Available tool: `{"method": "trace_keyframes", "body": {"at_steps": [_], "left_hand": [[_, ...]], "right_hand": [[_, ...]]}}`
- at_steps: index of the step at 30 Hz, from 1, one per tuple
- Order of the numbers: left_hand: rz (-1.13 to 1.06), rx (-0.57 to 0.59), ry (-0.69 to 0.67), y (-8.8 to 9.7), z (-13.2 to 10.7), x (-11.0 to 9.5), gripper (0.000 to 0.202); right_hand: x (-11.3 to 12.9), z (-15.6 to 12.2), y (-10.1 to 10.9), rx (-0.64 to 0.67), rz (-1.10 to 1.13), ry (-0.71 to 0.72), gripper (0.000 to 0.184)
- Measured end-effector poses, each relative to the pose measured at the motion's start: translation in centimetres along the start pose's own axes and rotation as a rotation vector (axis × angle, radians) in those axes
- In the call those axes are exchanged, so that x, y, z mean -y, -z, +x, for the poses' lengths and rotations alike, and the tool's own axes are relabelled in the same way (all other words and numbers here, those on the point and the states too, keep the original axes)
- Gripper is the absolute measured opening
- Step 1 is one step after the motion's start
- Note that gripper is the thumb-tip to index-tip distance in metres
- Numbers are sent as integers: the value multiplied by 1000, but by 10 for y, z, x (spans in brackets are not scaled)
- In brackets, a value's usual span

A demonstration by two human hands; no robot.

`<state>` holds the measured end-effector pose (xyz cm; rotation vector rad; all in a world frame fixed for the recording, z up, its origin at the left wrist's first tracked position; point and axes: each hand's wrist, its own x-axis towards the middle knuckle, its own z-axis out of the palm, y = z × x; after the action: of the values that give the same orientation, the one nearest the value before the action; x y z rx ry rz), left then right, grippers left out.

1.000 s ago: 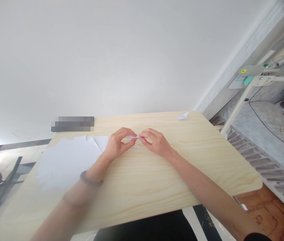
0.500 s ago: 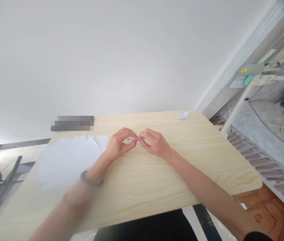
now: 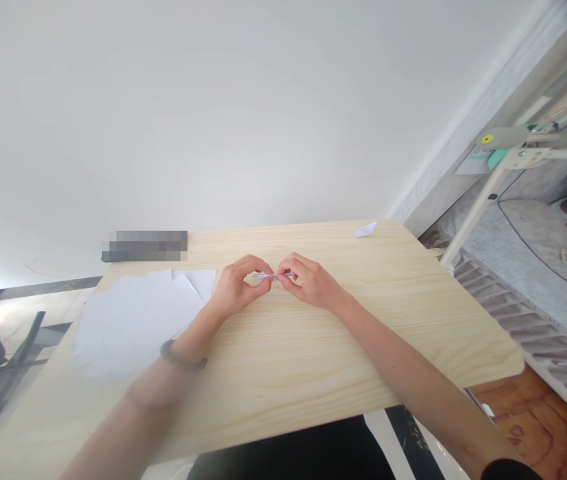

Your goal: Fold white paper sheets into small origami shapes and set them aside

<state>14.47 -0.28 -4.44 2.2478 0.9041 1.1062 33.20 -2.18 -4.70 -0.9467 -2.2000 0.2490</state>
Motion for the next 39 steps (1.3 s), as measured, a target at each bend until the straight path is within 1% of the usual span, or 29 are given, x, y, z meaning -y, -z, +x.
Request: {"method": "trace_keyframes", "body": {"at_steps": [6,11,14,18,21,25,30,34,39], "left_hand": [[0,33,63,4,0,3,11],[0,29,85,5,1,3,14],[5,17,71,4,1,4,14],[45,-2,3,3,0,5,11],[83,-8,-55,2,0,6,9],[87,-1,-133,1,-1,8,9],[79,-19,-198,0,0,11,11],[96,-30,-186,-1,0,8,12],[114,-41,-165,-2,0,5,9]], "right_hand": [[-6,-5,6,-1,2,-35,6],[-15,-6,2,-50,101,-101,10],[-21,-7,-2,-98,136,-169,14],[-24,-9,-4,-140,133,-221,17],[-18,-8,-3,-124,117,-182,13],[-7,-5,-4,-96,75,-49,14],[-6,-3,-5,-84,20,38,13],[-8,-2,-3,-79,-21,74,14],[-7,-2,-4,-74,-86,83,14]]}}
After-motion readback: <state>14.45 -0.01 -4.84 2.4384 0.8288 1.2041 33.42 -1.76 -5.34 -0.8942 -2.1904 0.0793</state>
